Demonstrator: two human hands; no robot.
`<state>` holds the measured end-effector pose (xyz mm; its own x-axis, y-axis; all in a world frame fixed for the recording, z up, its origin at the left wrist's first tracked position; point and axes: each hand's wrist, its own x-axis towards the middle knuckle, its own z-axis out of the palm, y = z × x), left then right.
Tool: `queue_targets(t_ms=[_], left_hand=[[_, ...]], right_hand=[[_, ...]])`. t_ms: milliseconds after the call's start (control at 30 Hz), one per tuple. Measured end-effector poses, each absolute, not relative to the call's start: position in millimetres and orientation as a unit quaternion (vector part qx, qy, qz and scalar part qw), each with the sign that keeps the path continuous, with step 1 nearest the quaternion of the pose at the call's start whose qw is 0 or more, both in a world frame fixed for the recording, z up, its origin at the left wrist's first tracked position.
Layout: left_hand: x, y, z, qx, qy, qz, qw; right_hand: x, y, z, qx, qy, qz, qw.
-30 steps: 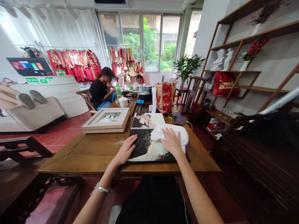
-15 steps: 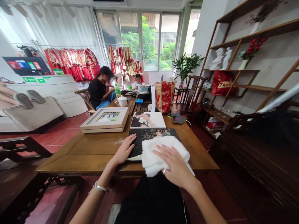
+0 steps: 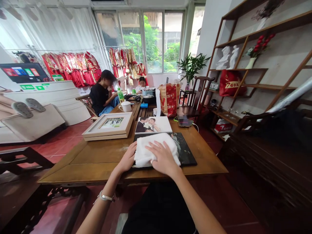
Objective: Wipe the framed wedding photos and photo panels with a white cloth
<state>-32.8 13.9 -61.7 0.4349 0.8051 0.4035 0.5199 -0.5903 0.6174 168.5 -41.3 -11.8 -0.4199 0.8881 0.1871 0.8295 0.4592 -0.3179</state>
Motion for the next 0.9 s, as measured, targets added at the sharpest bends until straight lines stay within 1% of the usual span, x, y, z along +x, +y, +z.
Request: queue_targets(t_ms=[133,233,300,400,500,600,733,800,900], left_hand=[[-31.8,13.2,-61.9,0.815,0.416,0.345,0.209],[-31.6,12.7,-62.2,0.813,0.423,0.343,0.206],[-31.9,12.4,-62.1,0.813,0.425,0.341,0.205],[-32.9,11.7,-61.6,0.813,0.425,0.34,0.204],[-33.8,11.6,-61.6,0.815,0.419,0.344,0.205],[-33.8,12.6,-62.5,0.816,0.414,0.346,0.206],[-32.7,14.6,-64.1,0.817,0.42,0.341,0.202],[-32.6,15.0,-64.9,0.817,0.421,0.338,0.202],[-33.2,14.6,-65.4,0.816,0.42,0.339,0.204]], right_hand=[[182.4,-104.7,-16.3,-0.487,-0.851,0.104,0.165],[211.3,-118.4,-21.9,-0.502,-0.845,0.102,0.156],[233.0,-103.2,-24.4,-0.532,-0.828,0.089,0.156],[256.8,-55.2,-22.1,-0.593,-0.785,0.073,0.161],[255.3,-5.5,-14.0,-0.651,-0.74,0.084,0.147],[227.4,20.5,-9.8,-0.639,-0.749,0.092,0.147],[190.5,22.5,-15.0,-0.585,-0.789,0.101,0.155],[191.2,21.3,-18.3,-0.577,-0.793,0.102,0.163],[218.7,24.5,-20.5,-0.605,-0.773,0.096,0.168]])
